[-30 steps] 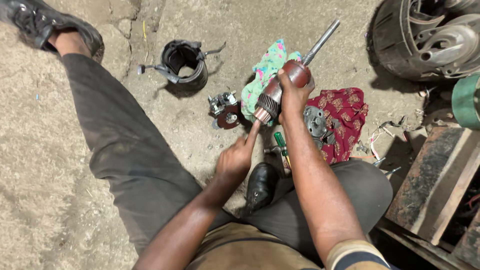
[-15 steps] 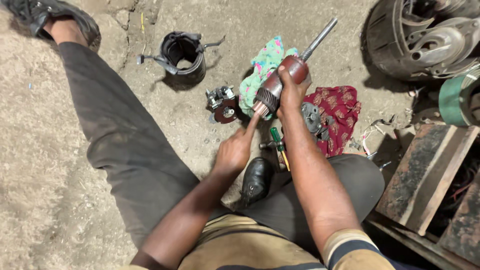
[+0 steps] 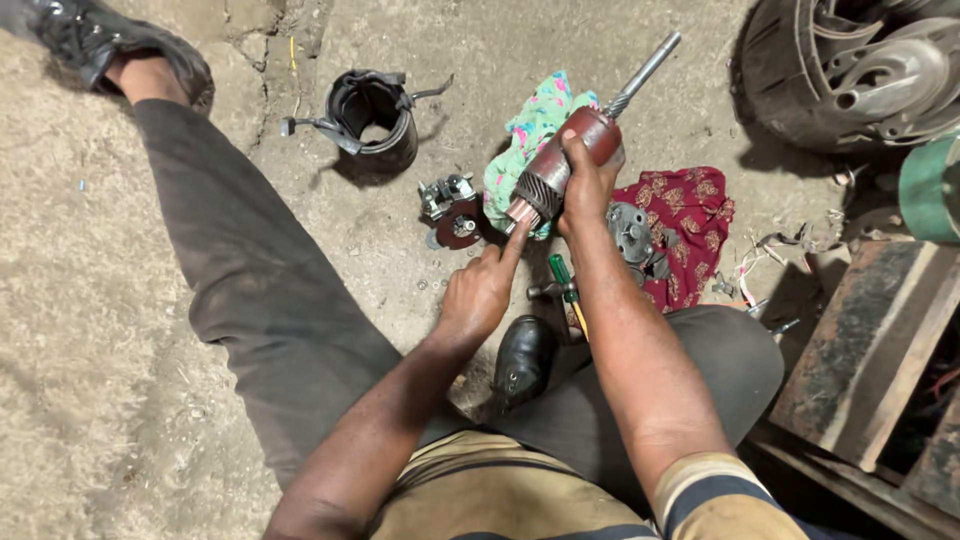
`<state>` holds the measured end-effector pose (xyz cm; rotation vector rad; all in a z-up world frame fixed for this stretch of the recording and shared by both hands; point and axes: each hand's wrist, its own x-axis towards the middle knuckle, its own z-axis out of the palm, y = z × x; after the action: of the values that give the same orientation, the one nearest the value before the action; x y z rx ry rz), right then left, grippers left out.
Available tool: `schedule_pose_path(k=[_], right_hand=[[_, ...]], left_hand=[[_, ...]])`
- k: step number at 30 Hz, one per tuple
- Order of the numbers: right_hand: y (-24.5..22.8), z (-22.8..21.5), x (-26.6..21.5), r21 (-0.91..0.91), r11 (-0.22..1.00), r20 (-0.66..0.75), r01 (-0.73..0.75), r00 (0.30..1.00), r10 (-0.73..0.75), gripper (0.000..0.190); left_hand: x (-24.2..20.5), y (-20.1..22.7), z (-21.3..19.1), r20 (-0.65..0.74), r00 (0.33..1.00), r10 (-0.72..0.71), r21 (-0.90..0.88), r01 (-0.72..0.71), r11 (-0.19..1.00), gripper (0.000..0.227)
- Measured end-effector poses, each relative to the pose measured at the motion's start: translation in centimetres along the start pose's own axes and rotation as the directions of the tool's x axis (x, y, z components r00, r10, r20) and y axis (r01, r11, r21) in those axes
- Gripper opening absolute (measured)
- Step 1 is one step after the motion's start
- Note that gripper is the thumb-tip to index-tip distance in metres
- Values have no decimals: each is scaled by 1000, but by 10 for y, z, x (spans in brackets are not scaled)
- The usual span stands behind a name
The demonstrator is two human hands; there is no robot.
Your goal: The person sits on the floor and uses a small brush to clean the copper windings of a cylindrical motor rotor. They rotate the rotor with one hand while scrubbing the windings with the other, then briefly inspect the cleaned surface.
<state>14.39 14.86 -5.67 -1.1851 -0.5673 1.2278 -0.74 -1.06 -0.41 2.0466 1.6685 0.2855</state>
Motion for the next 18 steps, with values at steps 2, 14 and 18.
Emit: schedule_pose_path(k=[2,14,18], right_hand=[[-3,2,6,-52,997,-71,-49,996,46,73],[-5,2,8,-23,1000,-38,-2,999,1,74],[3,-3,6,-10,1000,-34,-10,999,9,73]], left_hand=[[3,1,0,1,1000,-26,8,26,1000,90],[-9,2,-17,84,991,-105,-55,110,992,88],[-19,-7,-9,-79,996,-38,-169,24,985,85]])
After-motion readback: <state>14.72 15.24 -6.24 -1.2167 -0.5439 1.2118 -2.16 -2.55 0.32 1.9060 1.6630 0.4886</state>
